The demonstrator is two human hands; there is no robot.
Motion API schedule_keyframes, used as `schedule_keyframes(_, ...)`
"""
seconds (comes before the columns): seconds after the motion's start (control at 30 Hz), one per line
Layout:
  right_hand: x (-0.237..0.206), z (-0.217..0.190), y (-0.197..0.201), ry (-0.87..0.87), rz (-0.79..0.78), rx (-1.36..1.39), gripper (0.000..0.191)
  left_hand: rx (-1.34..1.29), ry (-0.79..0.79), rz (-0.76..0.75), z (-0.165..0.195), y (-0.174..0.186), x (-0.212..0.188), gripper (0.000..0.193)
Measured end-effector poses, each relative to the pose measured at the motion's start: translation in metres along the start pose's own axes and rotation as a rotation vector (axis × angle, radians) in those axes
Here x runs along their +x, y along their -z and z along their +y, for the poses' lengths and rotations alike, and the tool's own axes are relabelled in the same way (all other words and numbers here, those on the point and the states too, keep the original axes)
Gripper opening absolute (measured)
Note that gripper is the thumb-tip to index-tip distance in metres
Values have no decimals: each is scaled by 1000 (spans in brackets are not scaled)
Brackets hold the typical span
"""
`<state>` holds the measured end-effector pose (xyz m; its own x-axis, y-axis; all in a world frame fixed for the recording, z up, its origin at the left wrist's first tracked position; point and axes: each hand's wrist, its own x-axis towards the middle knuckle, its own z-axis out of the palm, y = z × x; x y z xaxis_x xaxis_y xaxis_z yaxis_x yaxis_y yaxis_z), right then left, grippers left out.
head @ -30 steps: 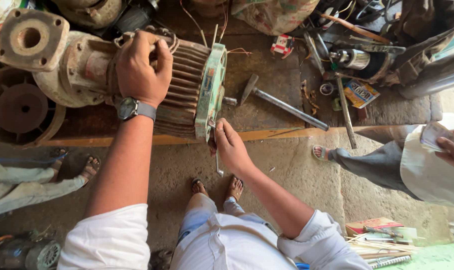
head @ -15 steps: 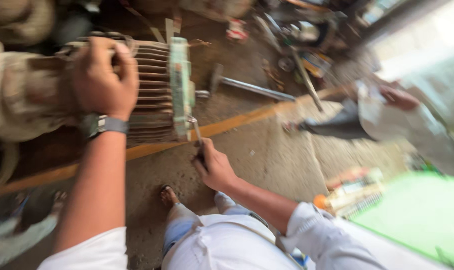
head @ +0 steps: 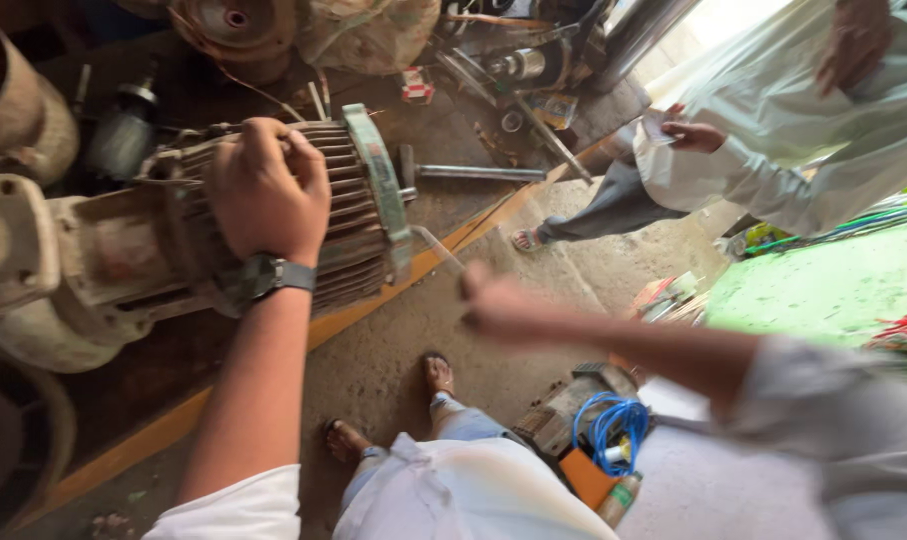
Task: The person works on an electric motor-driven water pump on a cluttered workbench, holding the pump steady while prying at the casing and using a hammer and a spanner to loosen and remove parts from the pump housing.
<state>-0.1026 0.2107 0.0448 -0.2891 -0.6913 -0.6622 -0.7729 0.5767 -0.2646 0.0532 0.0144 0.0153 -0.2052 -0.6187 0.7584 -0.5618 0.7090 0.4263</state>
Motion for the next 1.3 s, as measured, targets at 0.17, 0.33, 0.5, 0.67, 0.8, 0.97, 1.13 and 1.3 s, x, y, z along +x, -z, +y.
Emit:
schedule_keyframes(0.17,-44,-17,134,316,277,275,38,-38,11,-35,2,8,0,9)
schedule_keyframes(0.33,-31,-12,71,137,539,119,53,-39,49,-95,8,11,6,10)
schedule_keyframes(0.5,3,31,-32,249,475,390,61,12,28,-72,5,4,3,9)
schedule_keyframes(0.67,31,58,-95,252,340,548,67,103,-80,-4,7,-3,-4,18)
schedule_keyframes(0.8,42,58,-111,306,415,488,68,38,-233,-109,14,-4,-1,20)
schedule_keyframes(0.97,68,49,-120,495,595,427,72,103,-873,-547,30,-7,-13,19)
schedule_keyframes(1.13,90,35,-121,522,561,528,71,6,-980,-503,32,-14,-17,19)
schedule_keyframes(1.3,66,41,-129,458,496,505,73,62,-979,-496,30,-17,-17,20)
